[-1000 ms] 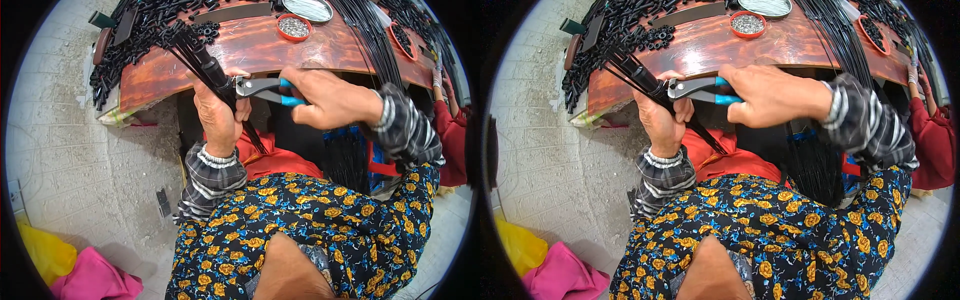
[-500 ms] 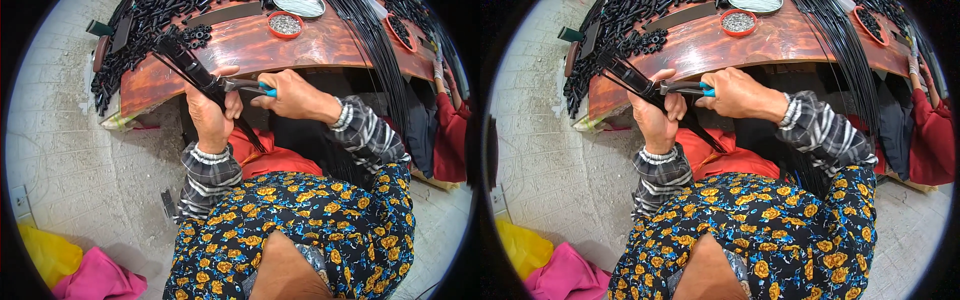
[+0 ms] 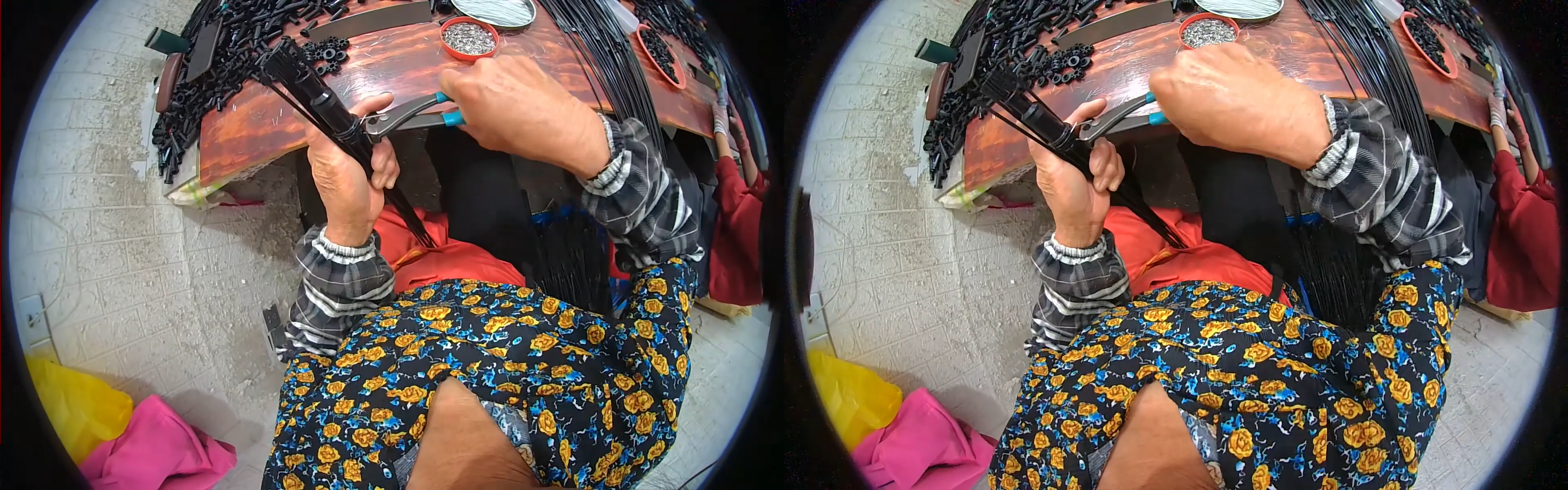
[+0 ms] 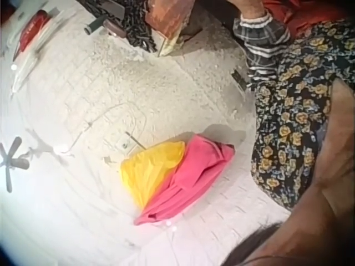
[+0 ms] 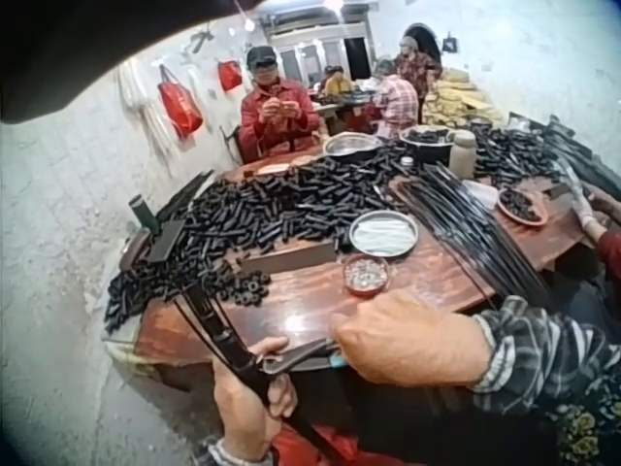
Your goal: Assembling plastic hair combs by grouping teeth and securing them using pliers.
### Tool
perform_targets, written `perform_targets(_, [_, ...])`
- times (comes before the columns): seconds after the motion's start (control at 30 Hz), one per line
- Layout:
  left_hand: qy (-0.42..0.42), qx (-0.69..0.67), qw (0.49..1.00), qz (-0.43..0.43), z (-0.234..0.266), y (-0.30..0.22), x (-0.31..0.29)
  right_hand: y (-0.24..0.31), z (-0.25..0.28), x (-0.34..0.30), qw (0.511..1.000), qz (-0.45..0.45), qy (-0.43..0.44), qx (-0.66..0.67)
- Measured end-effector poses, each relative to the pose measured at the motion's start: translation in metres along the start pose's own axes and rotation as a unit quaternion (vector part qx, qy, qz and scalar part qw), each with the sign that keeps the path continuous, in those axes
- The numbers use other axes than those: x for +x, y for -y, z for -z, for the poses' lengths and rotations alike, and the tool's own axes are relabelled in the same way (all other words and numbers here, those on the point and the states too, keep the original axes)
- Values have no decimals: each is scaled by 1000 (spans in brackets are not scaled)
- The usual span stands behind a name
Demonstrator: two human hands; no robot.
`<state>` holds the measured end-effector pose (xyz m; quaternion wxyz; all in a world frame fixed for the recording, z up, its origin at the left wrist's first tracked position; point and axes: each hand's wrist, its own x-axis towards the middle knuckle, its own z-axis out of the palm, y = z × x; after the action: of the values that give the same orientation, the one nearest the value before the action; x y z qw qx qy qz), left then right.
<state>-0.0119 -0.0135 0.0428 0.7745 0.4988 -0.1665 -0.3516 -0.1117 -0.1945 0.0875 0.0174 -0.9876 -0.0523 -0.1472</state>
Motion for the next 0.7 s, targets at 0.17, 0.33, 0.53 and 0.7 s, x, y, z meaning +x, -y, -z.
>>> perform_targets(0.17, [-13,-3,1000,-2,-7,2,7,4,17,3,996,20,-28,-80])
perform_targets(0.33, [-22,-17,1000,0,-3,3,9,22,13,3,990,-27,-45,-132])
perform_targets(0.53, [-32,1,999,-15,1,0,5,30,-45,-8,989,-118,-59,73])
perform_targets(0.7, [0,-15,999,-50,16,-7,5,28,-59,-10,975,-137,-26,175])
